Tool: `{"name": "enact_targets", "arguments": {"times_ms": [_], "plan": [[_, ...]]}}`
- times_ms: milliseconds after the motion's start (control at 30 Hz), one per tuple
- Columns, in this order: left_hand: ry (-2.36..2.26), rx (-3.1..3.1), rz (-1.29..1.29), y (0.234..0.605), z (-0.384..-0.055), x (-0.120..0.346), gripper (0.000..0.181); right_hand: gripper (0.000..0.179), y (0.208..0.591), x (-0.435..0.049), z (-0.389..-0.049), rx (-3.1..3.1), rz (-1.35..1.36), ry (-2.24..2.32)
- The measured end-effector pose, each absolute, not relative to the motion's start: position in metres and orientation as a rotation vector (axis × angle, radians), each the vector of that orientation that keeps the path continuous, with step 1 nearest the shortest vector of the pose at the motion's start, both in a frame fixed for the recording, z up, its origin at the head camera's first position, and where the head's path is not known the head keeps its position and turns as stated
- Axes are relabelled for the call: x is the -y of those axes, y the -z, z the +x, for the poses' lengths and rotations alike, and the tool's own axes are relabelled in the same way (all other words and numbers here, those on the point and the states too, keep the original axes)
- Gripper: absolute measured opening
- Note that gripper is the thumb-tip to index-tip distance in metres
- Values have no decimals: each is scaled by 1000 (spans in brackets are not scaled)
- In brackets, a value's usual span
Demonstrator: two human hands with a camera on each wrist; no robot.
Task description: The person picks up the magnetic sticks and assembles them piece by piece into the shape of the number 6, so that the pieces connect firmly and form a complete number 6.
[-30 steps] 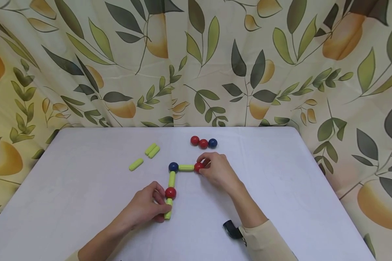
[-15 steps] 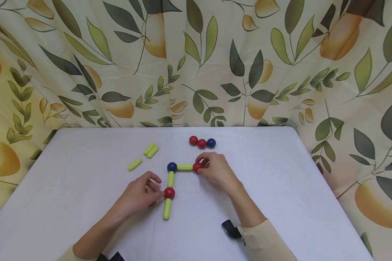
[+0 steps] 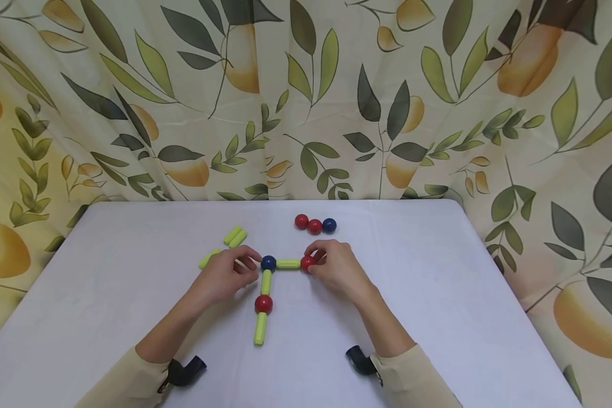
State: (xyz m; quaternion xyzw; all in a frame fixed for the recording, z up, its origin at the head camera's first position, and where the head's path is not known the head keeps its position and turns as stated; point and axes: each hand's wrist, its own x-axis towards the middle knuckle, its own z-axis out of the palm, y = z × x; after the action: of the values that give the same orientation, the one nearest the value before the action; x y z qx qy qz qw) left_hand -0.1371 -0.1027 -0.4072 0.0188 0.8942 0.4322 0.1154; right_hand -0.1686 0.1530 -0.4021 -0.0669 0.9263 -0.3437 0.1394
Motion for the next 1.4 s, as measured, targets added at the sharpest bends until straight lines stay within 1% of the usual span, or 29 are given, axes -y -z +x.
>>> {"name": "enact_targets", "arguments": {"times_ms": [367,933,1400], "plan": [[-1163,-2591,116,408,-162,97,34,26,403,-153,-170,-2674,-200,986],[-1195,-2562,190,417,-173,98,27,27,402,-151,-170,-2681,-162,961],[-1189,-2550,166,419,-175,98,27,27,403,-153,-170,-2676,-193,972]]}}
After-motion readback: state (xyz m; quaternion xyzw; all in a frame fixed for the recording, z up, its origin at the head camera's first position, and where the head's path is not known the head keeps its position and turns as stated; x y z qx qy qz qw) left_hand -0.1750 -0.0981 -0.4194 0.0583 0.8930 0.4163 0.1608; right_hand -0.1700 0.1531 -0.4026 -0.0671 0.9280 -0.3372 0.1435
